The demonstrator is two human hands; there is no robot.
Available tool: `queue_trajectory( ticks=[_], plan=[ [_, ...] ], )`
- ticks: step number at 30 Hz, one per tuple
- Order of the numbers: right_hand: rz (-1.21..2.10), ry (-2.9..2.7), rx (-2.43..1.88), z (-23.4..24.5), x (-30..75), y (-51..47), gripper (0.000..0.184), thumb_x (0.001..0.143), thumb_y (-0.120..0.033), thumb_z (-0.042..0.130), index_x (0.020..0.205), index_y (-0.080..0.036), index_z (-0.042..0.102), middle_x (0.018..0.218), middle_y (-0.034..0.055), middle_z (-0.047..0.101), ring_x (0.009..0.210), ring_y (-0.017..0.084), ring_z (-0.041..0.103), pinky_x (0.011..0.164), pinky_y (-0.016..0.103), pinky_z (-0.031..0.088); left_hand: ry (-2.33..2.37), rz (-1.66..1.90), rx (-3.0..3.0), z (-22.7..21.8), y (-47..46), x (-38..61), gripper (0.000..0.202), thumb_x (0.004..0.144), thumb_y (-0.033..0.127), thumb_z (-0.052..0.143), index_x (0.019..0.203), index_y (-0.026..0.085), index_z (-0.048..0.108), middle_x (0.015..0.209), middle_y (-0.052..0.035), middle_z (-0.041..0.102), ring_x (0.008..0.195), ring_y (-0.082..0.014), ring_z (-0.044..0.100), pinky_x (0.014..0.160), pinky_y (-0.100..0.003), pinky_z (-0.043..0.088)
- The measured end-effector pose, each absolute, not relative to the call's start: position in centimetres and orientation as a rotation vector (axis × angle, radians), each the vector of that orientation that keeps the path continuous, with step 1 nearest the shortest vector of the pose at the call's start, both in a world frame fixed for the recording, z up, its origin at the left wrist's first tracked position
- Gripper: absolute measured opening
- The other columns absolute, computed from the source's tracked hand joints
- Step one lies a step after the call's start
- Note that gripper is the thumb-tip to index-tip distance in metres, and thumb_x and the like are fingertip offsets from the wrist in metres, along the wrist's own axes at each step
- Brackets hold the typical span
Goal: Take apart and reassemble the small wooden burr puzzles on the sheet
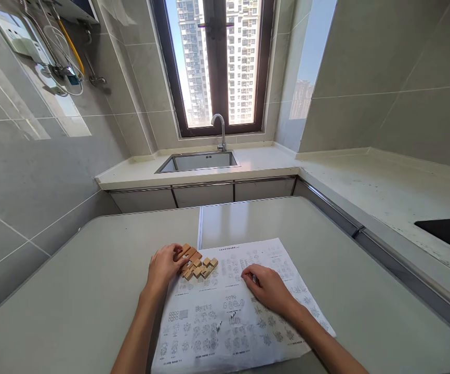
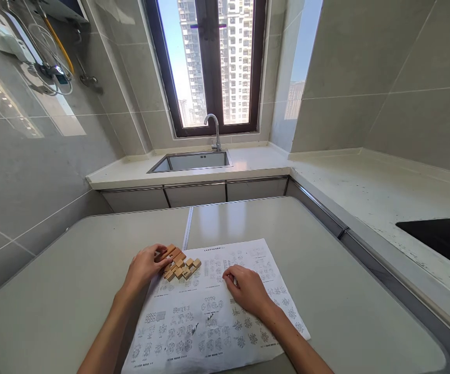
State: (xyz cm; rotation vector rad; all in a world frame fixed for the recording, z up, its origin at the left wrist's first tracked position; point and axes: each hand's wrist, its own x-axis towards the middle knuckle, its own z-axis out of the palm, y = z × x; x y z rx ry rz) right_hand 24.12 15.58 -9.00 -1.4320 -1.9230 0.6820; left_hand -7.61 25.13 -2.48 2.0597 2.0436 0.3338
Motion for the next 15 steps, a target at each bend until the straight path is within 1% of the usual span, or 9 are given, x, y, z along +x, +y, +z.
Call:
queue_trajectory(
  ticks=[3,8,11,15],
  plan=[
    [0.688,-1.922,-1.439,-9.0,24.1,15.6,0.028,0.102,-0.034,0.046,0.096,-0.024,0.071,0.092,0.0035,0.075,0.08,0.021,0.068,0.071,0.033,0.048,2.042,0.263,2.058,-2.0,25.4,-8.1,0.032,0.086,0.04,0.072,0.114,0.025,0.069,0.126,-0.0058,0.074,0.116,-0.0296,0.066,0.086,-0.033,0.047],
    [0.677,-1.923,-1.451,-9.0,24.1,15.7,0.027,0.102,-0.032,0.047,0.095,-0.024,0.071,0.091,0.0032,0.076,0.08,0.021,0.068,0.072,0.034,0.049,2.059,0.173,2.05,-1.8,26.0,-8.6,0.03,0.083,0.042,0.073,0.108,0.026,0.068,0.122,-0.0048,0.076,0.112,-0.0288,0.067,0.082,-0.033,0.045],
    [0.671,-1.924,-1.442,-9.0,24.1,15.7,0.026,0.102,-0.032,0.047,0.096,-0.024,0.071,0.091,0.0026,0.076,0.079,0.021,0.068,0.071,0.033,0.048,2.062,0.141,2.058,-1.8,26.3,-8.6,0.031,0.081,0.045,0.073,0.105,0.026,0.068,0.118,-0.0049,0.077,0.109,-0.0288,0.068,0.081,-0.033,0.044],
    [0.664,-1.926,-1.439,-9.1,24.1,15.7,0.026,0.102,-0.032,0.047,0.096,-0.024,0.071,0.091,0.0027,0.076,0.079,0.021,0.068,0.071,0.032,0.048,2.065,0.104,2.078,-1.7,26.8,-8.4,0.034,0.074,0.044,0.076,0.101,0.026,0.067,0.111,-0.0049,0.079,0.105,-0.0292,0.069,0.08,-0.033,0.044]
  ],
)
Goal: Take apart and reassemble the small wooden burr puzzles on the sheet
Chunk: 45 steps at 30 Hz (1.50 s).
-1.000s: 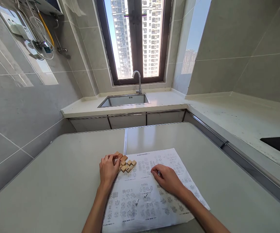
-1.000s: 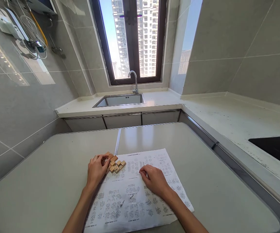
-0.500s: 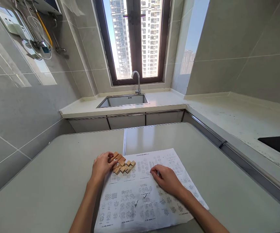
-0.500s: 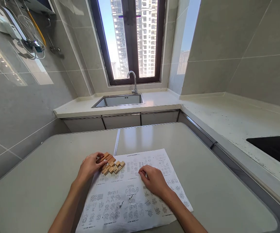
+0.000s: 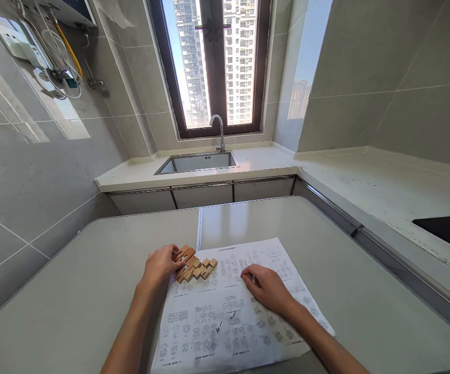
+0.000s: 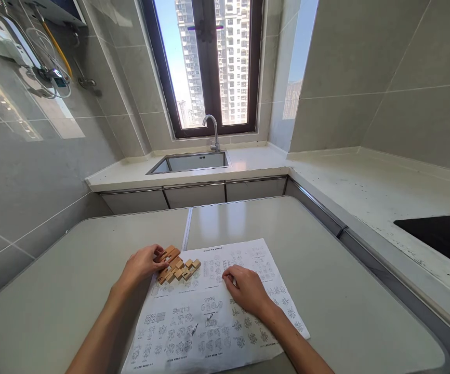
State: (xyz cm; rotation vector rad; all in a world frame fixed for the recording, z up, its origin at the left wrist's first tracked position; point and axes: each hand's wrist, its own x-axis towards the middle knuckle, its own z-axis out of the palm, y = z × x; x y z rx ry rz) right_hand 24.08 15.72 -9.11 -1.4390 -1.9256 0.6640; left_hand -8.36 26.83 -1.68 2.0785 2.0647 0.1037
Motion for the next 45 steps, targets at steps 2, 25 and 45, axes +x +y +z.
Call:
queue_trajectory(
  ticks=[2,25,45],
  plan=[
    [0.662,-1.93,-1.442,-9.2,24.1,15.8,0.026,0.102,-0.031,0.047,0.096,-0.024,0.072,0.091,0.0026,0.076,0.08,0.021,0.068,0.072,0.033,0.048,2.052,0.087,2.095,-1.7,27.2,-8.2,0.032,0.073,0.044,0.076,0.098,0.026,0.066,0.108,-0.0044,0.079,0.102,-0.0289,0.07,0.077,-0.032,0.044],
    [0.66,-1.923,-1.443,-9.1,24.1,15.7,0.026,0.102,-0.031,0.047,0.095,-0.025,0.071,0.09,0.0023,0.075,0.079,0.021,0.068,0.07,0.032,0.047,1.944,-0.036,2.109,-0.2,26.7,-6.9,0.027,0.07,0.04,0.071,0.09,0.025,0.063,0.096,-0.0017,0.076,0.086,-0.0247,0.069,0.062,-0.029,0.038],
    [0.671,-1.923,-1.436,-9.3,24.2,15.7,0.024,0.101,-0.029,0.047,0.096,-0.024,0.071,0.089,0.0017,0.074,0.079,0.02,0.066,0.07,0.032,0.045,2.005,-0.1,2.157,-0.8,27.6,-6.7,0.029,0.063,0.023,0.072,0.092,0.023,0.067,0.091,-0.0041,0.078,0.091,-0.0269,0.071,0.064,-0.028,0.04]
  ],
)
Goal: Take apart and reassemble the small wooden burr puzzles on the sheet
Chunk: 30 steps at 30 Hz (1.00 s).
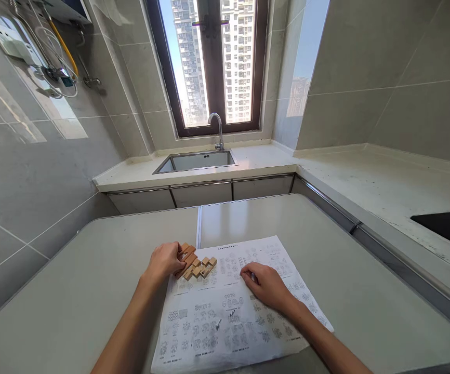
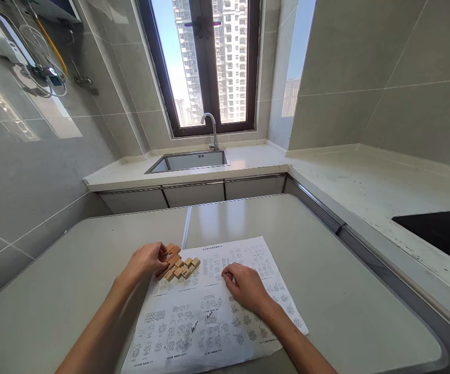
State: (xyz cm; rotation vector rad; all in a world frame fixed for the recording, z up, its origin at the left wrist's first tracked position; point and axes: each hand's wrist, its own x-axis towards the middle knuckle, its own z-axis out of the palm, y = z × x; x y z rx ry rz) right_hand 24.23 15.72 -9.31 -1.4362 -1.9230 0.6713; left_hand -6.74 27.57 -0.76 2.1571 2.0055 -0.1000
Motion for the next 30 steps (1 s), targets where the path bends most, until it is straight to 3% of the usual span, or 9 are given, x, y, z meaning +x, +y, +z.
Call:
queue_trajectory(
  ticks=[10,17,22,30],
  plan=[
    [0.662,-1.927,-1.429,-9.5,24.3,15.8,0.024,0.101,-0.027,0.048,0.096,-0.024,0.071,0.09,0.0023,0.075,0.08,0.021,0.067,0.071,0.032,0.045,1.991,-0.08,2.177,-0.7,27.6,-7.2,0.025,0.061,0.025,0.074,0.085,0.022,0.069,0.084,-0.0033,0.078,0.082,-0.0253,0.071,0.062,-0.028,0.039],
    [0.654,-1.929,-1.428,-9.7,24.2,15.8,0.023,0.101,-0.027,0.049,0.096,-0.024,0.071,0.09,0.0019,0.075,0.08,0.021,0.067,0.07,0.032,0.044,2.023,-0.066,2.177,0.5,27.7,-7.4,0.037,0.071,0.029,0.07,0.108,0.023,0.07,0.102,-0.005,0.08,0.095,-0.0264,0.07,0.067,-0.028,0.04],
    [0.655,-1.931,-1.425,-9.6,24.2,15.9,0.023,0.101,-0.028,0.048,0.095,-0.024,0.071,0.089,0.0025,0.074,0.08,0.021,0.067,0.07,0.032,0.044,1.987,-0.137,2.164,0.1,27.8,-7.8,0.028,0.075,0.034,0.068,0.101,0.024,0.071,0.103,-0.0047,0.079,0.094,-0.0255,0.071,0.063,-0.027,0.038],
    [0.675,-1.924,-1.421,-9.3,24.2,15.7,0.024,0.101,-0.029,0.047,0.096,-0.024,0.071,0.09,0.0024,0.075,0.079,0.021,0.067,0.07,0.032,0.046,1.943,-0.245,2.153,-0.6,27.4,-7.5,0.021,0.064,0.027,0.072,0.085,0.023,0.07,0.092,-0.006,0.078,0.083,-0.0251,0.069,0.058,-0.027,0.036]
  ],
)
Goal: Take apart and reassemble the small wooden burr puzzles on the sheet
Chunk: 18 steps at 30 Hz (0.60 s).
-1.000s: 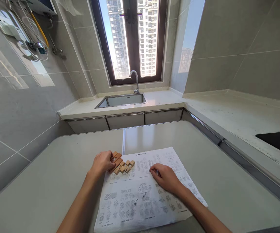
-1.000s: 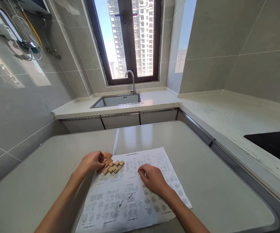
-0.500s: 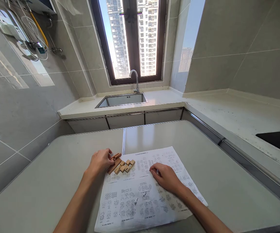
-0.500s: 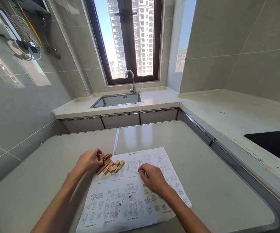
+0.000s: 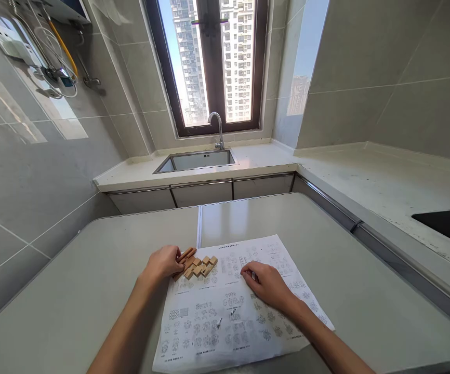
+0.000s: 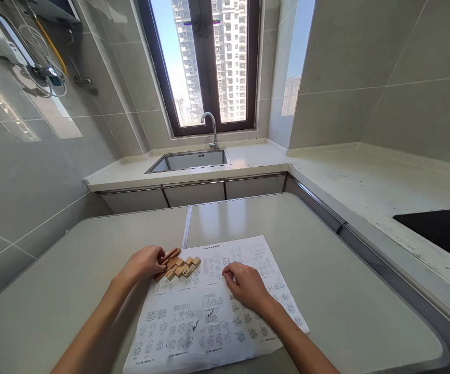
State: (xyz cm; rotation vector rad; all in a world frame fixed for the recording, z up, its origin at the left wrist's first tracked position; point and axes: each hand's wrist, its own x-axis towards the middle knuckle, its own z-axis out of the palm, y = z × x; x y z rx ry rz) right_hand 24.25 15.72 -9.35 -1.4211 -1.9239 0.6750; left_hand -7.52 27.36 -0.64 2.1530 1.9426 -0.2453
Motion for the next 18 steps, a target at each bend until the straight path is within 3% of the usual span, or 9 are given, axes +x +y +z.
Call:
queue_trajectory(
  ticks=[3,10,18],
  plan=[
    [0.667,-1.925,-1.423,-9.4,24.2,15.7,0.024,0.101,-0.029,0.048,0.096,-0.025,0.07,0.09,0.0018,0.075,0.08,0.021,0.067,0.071,0.032,0.046,1.93,-0.253,2.167,-0.4,27.3,-7.1,0.011,0.063,0.026,0.072,0.071,0.022,0.064,0.079,-0.0049,0.073,0.074,-0.0229,0.066,0.057,-0.028,0.033],
    [0.651,-1.931,-1.426,-9.5,24.2,15.8,0.023,0.101,-0.028,0.048,0.096,-0.025,0.07,0.09,0.0019,0.075,0.081,0.021,0.068,0.071,0.032,0.046,1.879,-0.215,2.146,-0.4,27.7,-7.6,0.02,0.061,0.023,0.07,0.056,0.021,0.051,0.059,-0.0013,0.059,0.06,-0.0186,0.057,0.054,-0.028,0.028],
    [0.661,-1.933,-1.425,-9.4,24.2,15.9,0.024,0.102,-0.03,0.048,0.095,-0.024,0.071,0.089,0.0029,0.075,0.08,0.021,0.067,0.071,0.033,0.046,1.827,-0.123,2.041,-0.5,28.4,-9.0,0.016,0.062,0.034,0.071,0.057,0.022,0.063,0.058,-0.002,0.063,0.065,-0.0212,0.062,0.058,-0.028,0.036]
  ],
)
